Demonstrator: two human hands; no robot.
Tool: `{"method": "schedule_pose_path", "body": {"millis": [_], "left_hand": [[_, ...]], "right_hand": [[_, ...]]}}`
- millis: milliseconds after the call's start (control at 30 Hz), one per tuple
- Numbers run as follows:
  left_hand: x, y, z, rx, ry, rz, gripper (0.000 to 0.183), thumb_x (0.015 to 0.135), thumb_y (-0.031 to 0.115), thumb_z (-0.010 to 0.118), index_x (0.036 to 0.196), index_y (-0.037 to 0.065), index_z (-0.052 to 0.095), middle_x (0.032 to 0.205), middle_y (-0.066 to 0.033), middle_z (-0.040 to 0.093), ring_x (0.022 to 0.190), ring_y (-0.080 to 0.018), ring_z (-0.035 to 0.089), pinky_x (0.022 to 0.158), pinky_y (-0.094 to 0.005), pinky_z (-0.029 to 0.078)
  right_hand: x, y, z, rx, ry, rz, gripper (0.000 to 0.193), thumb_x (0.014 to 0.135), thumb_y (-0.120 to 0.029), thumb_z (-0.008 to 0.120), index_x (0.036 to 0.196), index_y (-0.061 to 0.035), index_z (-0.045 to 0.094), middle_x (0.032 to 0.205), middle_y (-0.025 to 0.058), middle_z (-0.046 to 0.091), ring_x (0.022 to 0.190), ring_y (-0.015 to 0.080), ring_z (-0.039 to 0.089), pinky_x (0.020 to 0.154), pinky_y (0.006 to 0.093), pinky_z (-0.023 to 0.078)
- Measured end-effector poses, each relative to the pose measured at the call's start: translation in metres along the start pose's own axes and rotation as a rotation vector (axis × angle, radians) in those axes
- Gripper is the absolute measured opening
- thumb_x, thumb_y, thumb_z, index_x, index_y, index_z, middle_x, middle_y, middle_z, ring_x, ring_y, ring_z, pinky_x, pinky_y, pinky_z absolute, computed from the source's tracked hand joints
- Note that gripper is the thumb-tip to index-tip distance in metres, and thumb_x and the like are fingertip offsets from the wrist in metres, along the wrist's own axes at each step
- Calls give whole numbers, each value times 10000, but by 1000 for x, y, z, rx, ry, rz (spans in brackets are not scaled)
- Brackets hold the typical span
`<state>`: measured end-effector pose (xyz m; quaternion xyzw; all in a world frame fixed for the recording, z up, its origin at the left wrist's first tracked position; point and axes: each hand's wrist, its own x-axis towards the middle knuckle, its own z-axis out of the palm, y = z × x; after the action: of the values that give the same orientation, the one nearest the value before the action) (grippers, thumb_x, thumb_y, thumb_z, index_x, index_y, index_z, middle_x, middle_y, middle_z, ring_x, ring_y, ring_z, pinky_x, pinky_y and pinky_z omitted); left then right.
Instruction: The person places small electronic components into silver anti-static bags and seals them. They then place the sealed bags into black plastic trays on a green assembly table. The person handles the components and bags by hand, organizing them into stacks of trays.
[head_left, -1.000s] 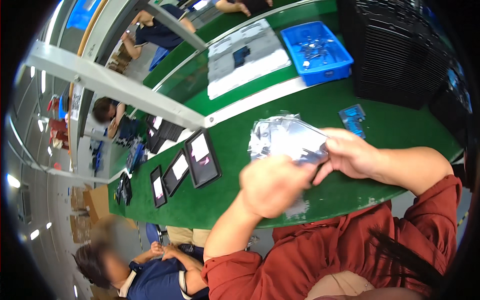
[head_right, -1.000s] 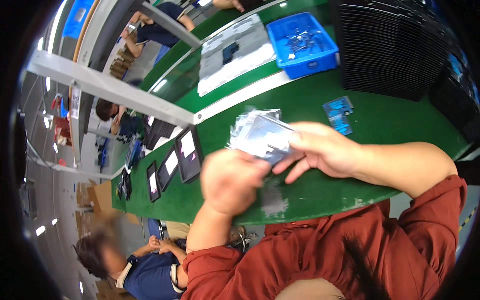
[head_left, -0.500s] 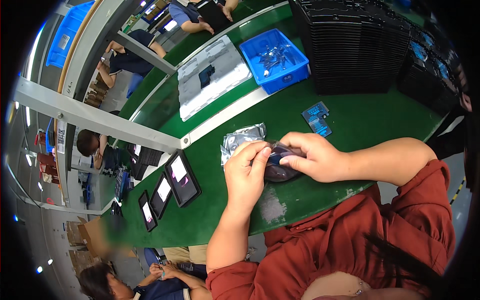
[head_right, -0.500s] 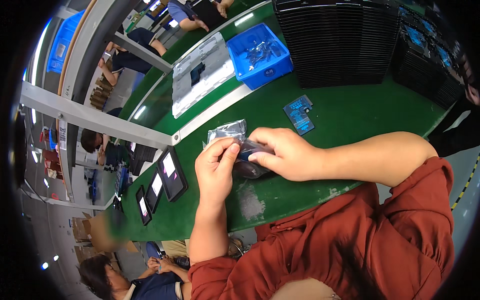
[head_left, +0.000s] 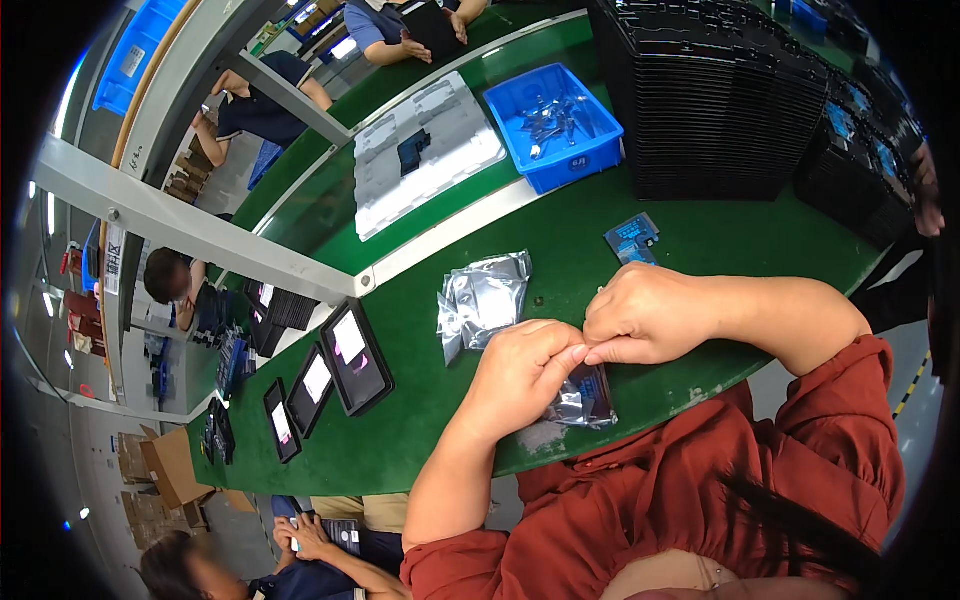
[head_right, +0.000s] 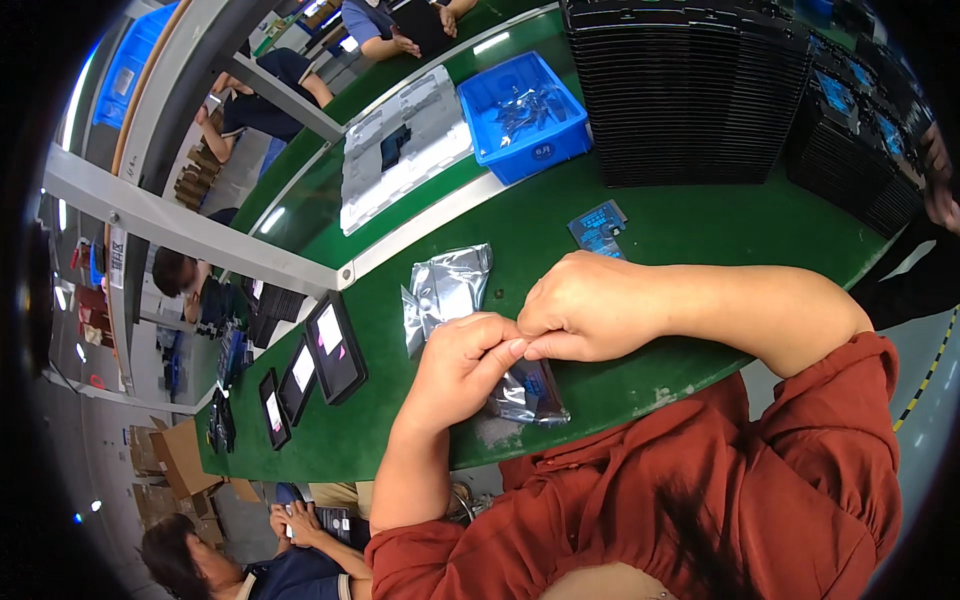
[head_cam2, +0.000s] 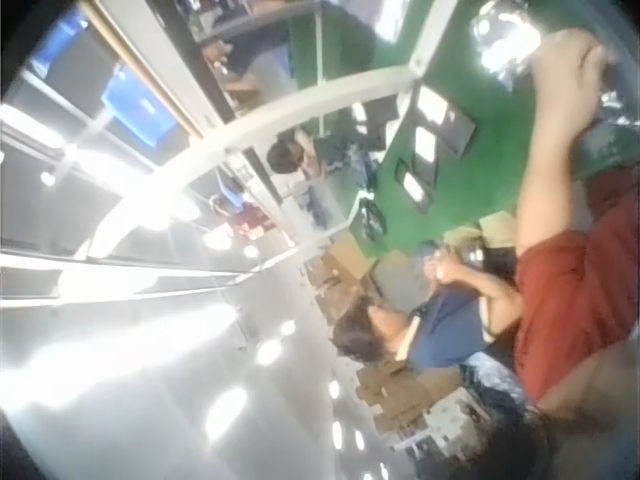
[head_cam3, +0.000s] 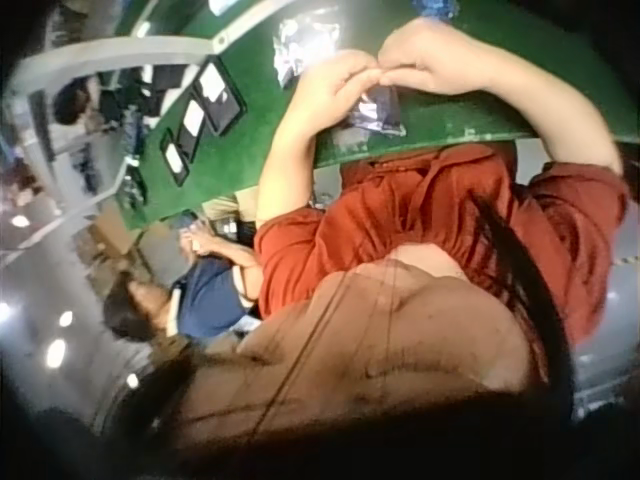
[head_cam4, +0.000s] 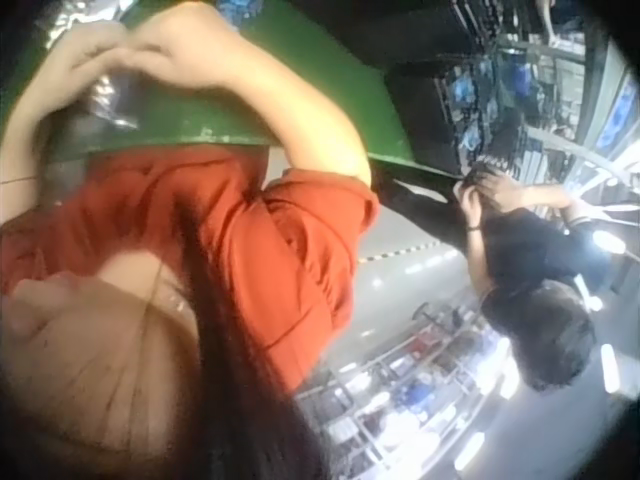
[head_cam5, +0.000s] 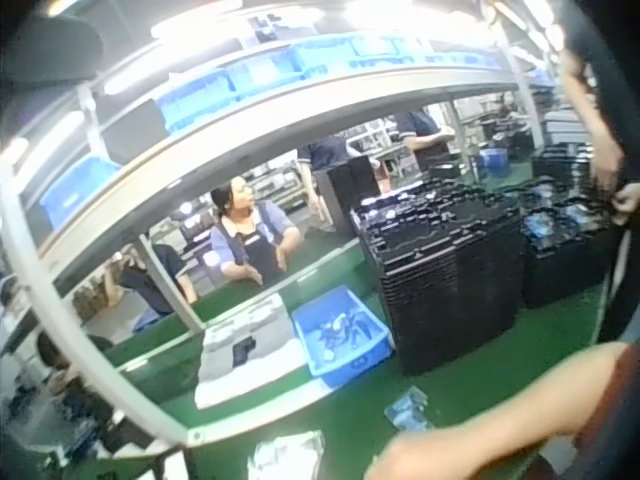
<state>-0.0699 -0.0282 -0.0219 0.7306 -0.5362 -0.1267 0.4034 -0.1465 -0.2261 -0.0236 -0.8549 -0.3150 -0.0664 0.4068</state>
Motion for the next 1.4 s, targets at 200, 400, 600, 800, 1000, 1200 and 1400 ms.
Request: {"method": "schedule_pose_path", "body": {"millis": [200,400,600,800,1000,1200,1400], "left_hand": [[-2,-2,-3,-296,-33,-110,98,838,119,644,810,31,678,685,-67,621,592,-145,572,547,-262,445],[-3,-19,-13,-163,128,-272,103,857,111,631,828,18,664,677,-58,625,631,-107,585,557,-258,453],[-7,-24,-36,-557,589,-129,144,929,120,576,883,-5,629,766,13,594,658,-33,456,595,-178,376],[0,-44,-26,-305,559,-120,168,922,141,580,853,-6,624,759,-18,610,693,-76,521,639,-222,431],[1,-37,-22,-80,527,-85,167,908,139,580,845,-9,625,775,-77,637,711,-152,583,671,-267,460],[-3,-27,-16,-82,441,-44,156,928,130,557,950,-1,640,884,-48,632,817,-115,563,739,-244,452],[7,-11,-8,350,341,303,273,803,126,665,1061,36,656,1153,-141,608,1118,-331,546,950,-411,423]], "right_hand": [[3,-7,2,-155,158,-298,186,763,-110,645,642,-45,520,581,90,496,486,269,510,441,366,396],[-7,-40,13,-430,104,-601,214,690,-140,588,581,-103,408,550,9,360,405,145,418,383,295,357],[4,-38,16,-397,142,-475,208,725,-160,614,613,-94,451,564,28,409,446,181,448,387,323,368],[54,57,-61,-1055,676,-149,126,737,-83,611,853,-63,567,730,80,538,656,238,582,568,340,485],[48,53,-21,-515,442,101,220,813,-130,605,999,-22,654,889,147,637,809,254,628,720,318,501],[14,-9,12,498,247,524,203,906,-175,592,842,3,663,635,31,608,569,80,573,528,238,476],[8,6,18,720,363,578,207,938,-172,549,829,-16,630,687,25,606,582,79,578,519,216,489]]}}
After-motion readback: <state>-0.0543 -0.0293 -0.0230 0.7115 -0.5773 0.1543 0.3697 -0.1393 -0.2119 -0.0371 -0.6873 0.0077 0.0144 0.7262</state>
